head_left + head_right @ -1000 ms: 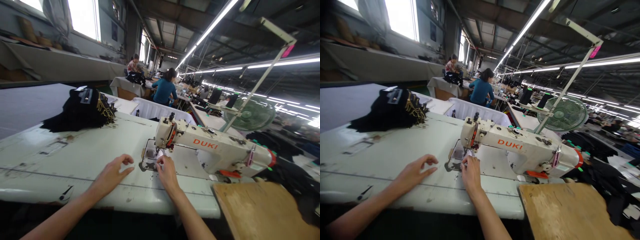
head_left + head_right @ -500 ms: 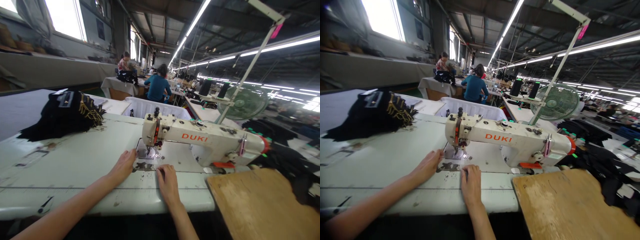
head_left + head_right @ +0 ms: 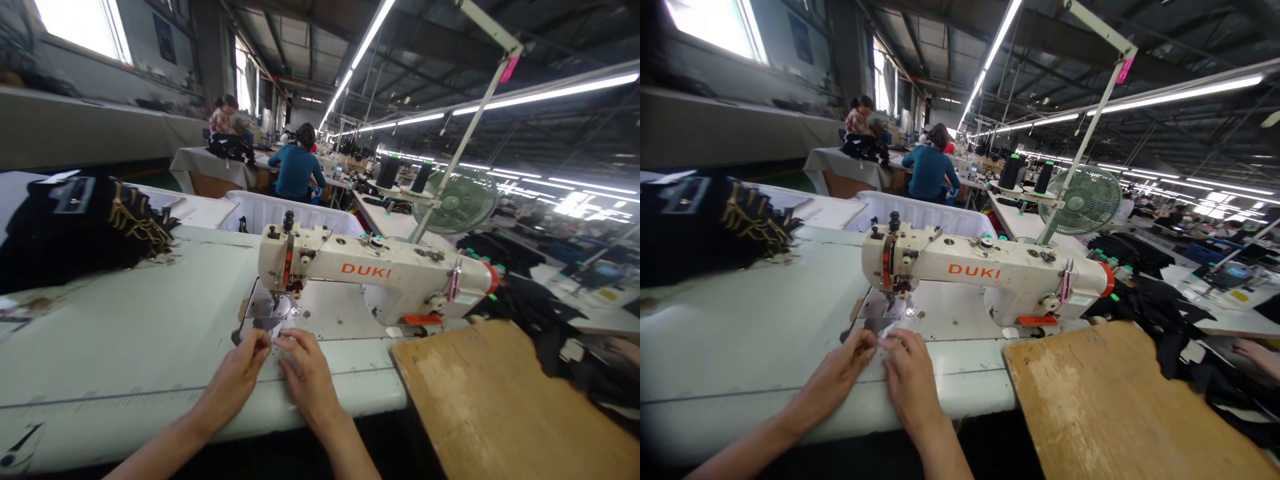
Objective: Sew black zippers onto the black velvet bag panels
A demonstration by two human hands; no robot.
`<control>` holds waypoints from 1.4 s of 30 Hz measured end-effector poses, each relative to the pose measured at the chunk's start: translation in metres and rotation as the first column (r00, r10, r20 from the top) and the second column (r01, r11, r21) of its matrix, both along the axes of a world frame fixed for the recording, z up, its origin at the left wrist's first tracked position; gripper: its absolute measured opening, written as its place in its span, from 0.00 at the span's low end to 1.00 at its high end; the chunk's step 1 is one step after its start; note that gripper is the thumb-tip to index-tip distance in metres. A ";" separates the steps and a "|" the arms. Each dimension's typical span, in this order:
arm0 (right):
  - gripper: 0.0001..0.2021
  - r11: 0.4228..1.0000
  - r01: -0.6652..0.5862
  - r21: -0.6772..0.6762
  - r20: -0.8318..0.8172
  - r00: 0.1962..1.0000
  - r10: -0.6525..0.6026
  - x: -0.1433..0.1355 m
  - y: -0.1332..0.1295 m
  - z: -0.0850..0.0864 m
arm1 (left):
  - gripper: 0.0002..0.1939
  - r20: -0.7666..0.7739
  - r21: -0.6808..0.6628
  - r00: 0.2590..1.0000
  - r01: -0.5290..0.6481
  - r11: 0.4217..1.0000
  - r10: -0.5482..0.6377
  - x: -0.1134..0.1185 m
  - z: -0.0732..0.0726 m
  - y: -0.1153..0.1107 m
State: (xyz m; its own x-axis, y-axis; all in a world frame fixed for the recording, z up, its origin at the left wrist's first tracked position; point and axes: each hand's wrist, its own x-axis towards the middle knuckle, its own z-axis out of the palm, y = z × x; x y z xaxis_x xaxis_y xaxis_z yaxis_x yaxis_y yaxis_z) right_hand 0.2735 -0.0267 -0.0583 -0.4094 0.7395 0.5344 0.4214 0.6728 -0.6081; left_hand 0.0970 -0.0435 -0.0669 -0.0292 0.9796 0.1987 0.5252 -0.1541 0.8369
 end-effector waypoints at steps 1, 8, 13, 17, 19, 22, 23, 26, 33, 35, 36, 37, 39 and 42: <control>0.23 1.000 0.000 0.010 -0.017 1.000 0.000 0.000 -0.002 -0.001 | 0.11 0.021 0.001 1.000 0.005 1.000 -0.005 0.005 -0.002 -0.006; 0.10 0.995 -0.092 0.024 -0.056 0.994 0.093 0.015 -0.034 -0.002 | 0.12 0.144 0.130 0.983 0.099 0.987 -0.118 0.029 -0.008 -0.064; 0.05 0.975 -0.037 -0.221 0.000 0.999 0.038 0.022 -0.044 0.010 | 0.11 0.093 0.068 0.995 -0.027 0.997 0.021 0.003 -0.001 -0.057; 0.05 0.950 0.236 -0.206 0.269 0.947 -0.177 0.017 -0.004 0.024 | 0.13 -0.135 0.136 0.990 -0.014 0.991 0.033 -0.024 0.008 -0.024; 0.13 0.942 0.282 -0.179 0.343 0.916 -0.209 0.010 0.025 0.028 | 0.12 -0.259 0.148 0.965 0.013 0.989 0.026 -0.033 0.011 -0.006; 0.22 0.947 0.275 -0.170 0.395 0.899 -0.190 -0.001 0.060 0.029 | 0.09 -0.366 0.145 0.930 0.033 0.989 0.023 -0.038 0.011 0.016; 0.20 0.949 0.269 -0.166 0.411 0.893 -0.181 -0.003 0.067 0.029 | 0.07 -0.392 0.145 0.920 0.044 0.989 0.017 -0.037 0.010 0.022; 0.16 0.959 0.245 -0.146 0.431 0.888 -0.161 -0.003 0.077 0.028 | 0.07 -0.505 0.151 0.863 0.107 0.983 -0.016 -0.028 0.007 0.036; 0.15 0.961 0.253 -0.111 0.321 0.924 -0.206 0.023 0.065 0.017 | 0.06 -0.776 0.125 0.608 0.411 0.903 -0.169 -0.006 0.010 0.069; 0.16 0.958 0.265 -0.109 0.267 0.936 -0.228 0.029 0.059 0.011 | 0.05 -0.822 0.107 0.540 0.460 0.881 -0.182 -0.004 0.011 0.076; 0.16 0.956 0.271 -0.110 0.240 0.941 -0.239 0.031 0.055 0.008 | 0.05 -0.839 0.098 0.511 0.478 0.873 -0.185 -0.004 0.012 0.078; 0.16 0.955 0.275 -0.111 0.214 0.945 -0.247 0.032 0.052 0.005 | 0.05 -0.854 0.091 0.486 0.492 0.866 -0.187 -0.004 0.012 0.079; 0.15 0.953 0.278 -0.118 0.165 0.952 -0.257 0.033 0.046 0.001 | 0.05 -0.874 0.076 0.448 0.510 0.857 -0.189 -0.004 0.013 0.083; 0.14 0.952 0.274 -0.133 0.104 0.959 -0.262 0.033 0.043 -0.003 | 0.04 -0.887 0.041 0.411 0.523 0.851 -0.210 -0.006 0.016 0.090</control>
